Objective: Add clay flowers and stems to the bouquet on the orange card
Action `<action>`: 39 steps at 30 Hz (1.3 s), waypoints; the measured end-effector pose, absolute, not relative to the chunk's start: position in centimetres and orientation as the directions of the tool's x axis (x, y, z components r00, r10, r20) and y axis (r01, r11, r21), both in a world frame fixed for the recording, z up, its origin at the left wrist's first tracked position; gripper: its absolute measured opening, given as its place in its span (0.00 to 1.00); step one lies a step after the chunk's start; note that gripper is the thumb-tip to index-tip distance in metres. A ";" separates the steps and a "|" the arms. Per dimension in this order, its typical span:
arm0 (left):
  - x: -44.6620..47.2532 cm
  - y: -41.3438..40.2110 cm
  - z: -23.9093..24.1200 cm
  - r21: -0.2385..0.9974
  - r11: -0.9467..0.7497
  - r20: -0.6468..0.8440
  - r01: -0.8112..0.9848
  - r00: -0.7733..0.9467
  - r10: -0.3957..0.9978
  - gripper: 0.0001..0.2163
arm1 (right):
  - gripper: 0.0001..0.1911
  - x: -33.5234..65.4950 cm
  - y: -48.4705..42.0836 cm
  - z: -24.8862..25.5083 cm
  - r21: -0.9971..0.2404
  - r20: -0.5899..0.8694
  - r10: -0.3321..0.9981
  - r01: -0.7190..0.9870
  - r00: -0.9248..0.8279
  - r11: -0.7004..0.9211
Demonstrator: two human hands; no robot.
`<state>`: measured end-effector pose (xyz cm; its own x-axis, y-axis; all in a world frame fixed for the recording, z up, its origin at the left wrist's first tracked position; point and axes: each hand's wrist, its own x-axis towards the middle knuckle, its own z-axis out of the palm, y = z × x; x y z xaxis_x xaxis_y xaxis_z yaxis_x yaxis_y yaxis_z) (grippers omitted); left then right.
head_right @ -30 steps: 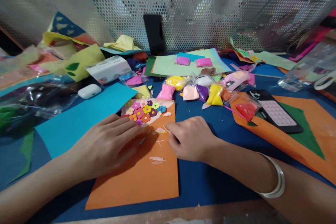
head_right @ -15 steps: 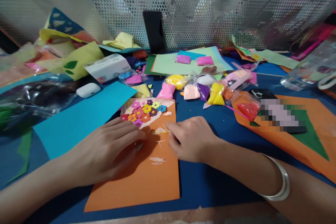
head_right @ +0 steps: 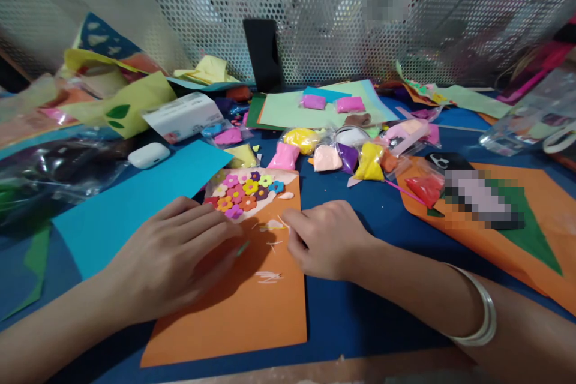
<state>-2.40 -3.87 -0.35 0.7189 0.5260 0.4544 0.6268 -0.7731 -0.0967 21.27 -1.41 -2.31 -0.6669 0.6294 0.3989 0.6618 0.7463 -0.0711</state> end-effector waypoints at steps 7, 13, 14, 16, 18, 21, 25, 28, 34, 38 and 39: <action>-2.3 -3.8 -0.9 -0.066 -0.779 0.414 0.623 0.727 0.547 0.07 | 0.12 21.3 -1.5 -2.3 -0.075 0.408 0.621 0.654 -0.669 0.753; -2.2 -3.8 -0.9 -0.079 -0.781 0.434 0.619 0.727 0.533 0.07 | 0.12 21.4 -1.5 -2.4 -0.077 0.407 0.622 0.654 -0.669 0.753; -2.2 -3.8 -0.9 -0.079 -0.781 0.433 0.620 0.727 0.533 0.07 | 0.12 21.4 -1.5 -2.4 -0.077 0.406 0.621 0.652 -0.670 0.754; -2.2 -3.8 -0.8 -0.078 -0.782 0.430 0.619 0.728 0.534 0.07 | 0.12 21.4 -1.5 -2.4 -0.077 0.407 0.619 0.650 -0.672 0.756; -2.2 -3.9 -0.9 -0.080 -0.784 0.426 0.616 0.732 0.532 0.07 | 0.12 21.3 -1.5 -2.4 -0.075 0.409 0.618 0.650 -0.671 0.756; -2.2 -3.9 -1.0 -0.082 -0.785 0.425 0.614 0.734 0.530 0.07 | 0.11 21.3 -1.5 -2.4 -0.073 0.411 0.616 0.649 -0.672 0.757; -2.2 -3.8 -0.9 -0.082 -0.785 0.435 0.614 0.731 0.526 0.07 | 0.11 21.3 -1.4 -2.4 -0.072 0.414 0.611 0.645 -0.675 0.761; -2.2 -3.8 -0.8 -0.083 -0.787 0.435 0.611 0.733 0.523 0.08 | 0.11 21.3 -1.3 -2.4 -0.070 0.416 0.611 0.646 -0.674 0.760; -2.3 -3.7 -0.8 -0.085 -0.791 0.426 0.607 0.739 0.521 0.09 | 0.12 21.3 -1.4 -2.4 -0.066 0.420 0.606 0.643 -0.676 0.763; -2.3 -3.8 -0.9 -0.081 -0.788 0.422 0.611 0.737 0.528 0.08 | 0.12 21.3 -1.4 -2.4 -0.070 0.420 0.608 0.644 -0.673 0.762; -2.3 -3.8 -0.9 -0.083 -0.788 0.417 0.609 0.740 0.528 0.08 | 0.12 21.3 -1.4 -2.4 -0.071 0.420 0.607 0.642 -0.675 0.763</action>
<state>-2.25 -3.82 -0.86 0.7398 0.5280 0.4169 0.6095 -0.7885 -0.0829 21.29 -1.43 -2.38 -0.6750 0.6070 0.4195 0.6422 0.7633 -0.0711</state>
